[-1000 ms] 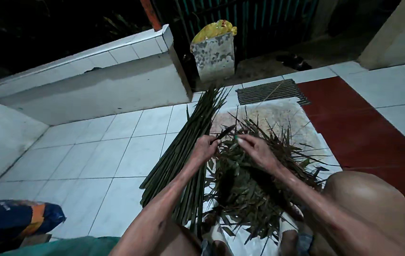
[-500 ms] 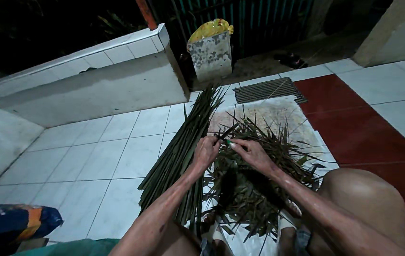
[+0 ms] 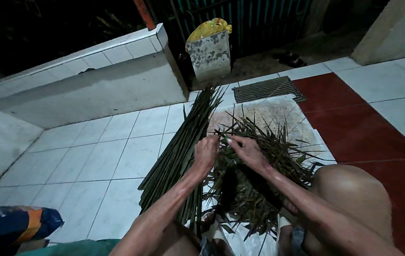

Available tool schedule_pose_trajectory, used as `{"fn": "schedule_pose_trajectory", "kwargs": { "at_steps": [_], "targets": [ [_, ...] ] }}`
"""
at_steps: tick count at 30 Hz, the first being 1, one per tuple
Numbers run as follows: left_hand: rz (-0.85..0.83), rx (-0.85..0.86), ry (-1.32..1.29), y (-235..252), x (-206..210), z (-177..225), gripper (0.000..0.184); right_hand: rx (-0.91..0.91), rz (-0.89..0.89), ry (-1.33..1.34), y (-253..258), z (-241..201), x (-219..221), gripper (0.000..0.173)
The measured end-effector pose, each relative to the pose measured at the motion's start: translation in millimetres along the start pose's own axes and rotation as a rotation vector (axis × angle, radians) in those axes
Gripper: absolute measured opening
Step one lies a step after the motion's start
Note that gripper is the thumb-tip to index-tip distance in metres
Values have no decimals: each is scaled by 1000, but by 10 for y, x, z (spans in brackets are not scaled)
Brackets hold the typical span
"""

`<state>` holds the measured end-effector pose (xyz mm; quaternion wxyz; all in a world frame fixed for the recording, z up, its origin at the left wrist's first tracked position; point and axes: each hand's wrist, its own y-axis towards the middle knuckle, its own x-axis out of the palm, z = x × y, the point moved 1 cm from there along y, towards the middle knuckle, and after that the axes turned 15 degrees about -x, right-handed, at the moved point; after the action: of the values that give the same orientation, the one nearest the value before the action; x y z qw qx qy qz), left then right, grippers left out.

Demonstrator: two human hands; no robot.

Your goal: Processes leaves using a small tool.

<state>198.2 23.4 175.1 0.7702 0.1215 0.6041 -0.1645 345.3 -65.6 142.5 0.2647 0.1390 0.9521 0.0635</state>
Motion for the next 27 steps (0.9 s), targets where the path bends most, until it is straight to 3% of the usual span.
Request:
{"fn": "schedule_pose_trajectory", "kwargs": {
  "at_steps": [8,16,20,24,27],
  "targets": [
    [88,66,79,-67,-1,50,26,26,55,-121,-3,29,-3,43],
    [3,62,87,-132,-64,76,29,-7,126,-185,-68,236,-12,43],
    [-44,46,114,-137,-72,54,29,73,174,-202,-56,436,-187,39],
    [31,73,114,-110,-59,-38,27,116,294,-206,-45,587,-458,42],
    [98,108,163,-94,-21,-52,24,19,273,-121,-86,470,-443,40]
  ]
}}
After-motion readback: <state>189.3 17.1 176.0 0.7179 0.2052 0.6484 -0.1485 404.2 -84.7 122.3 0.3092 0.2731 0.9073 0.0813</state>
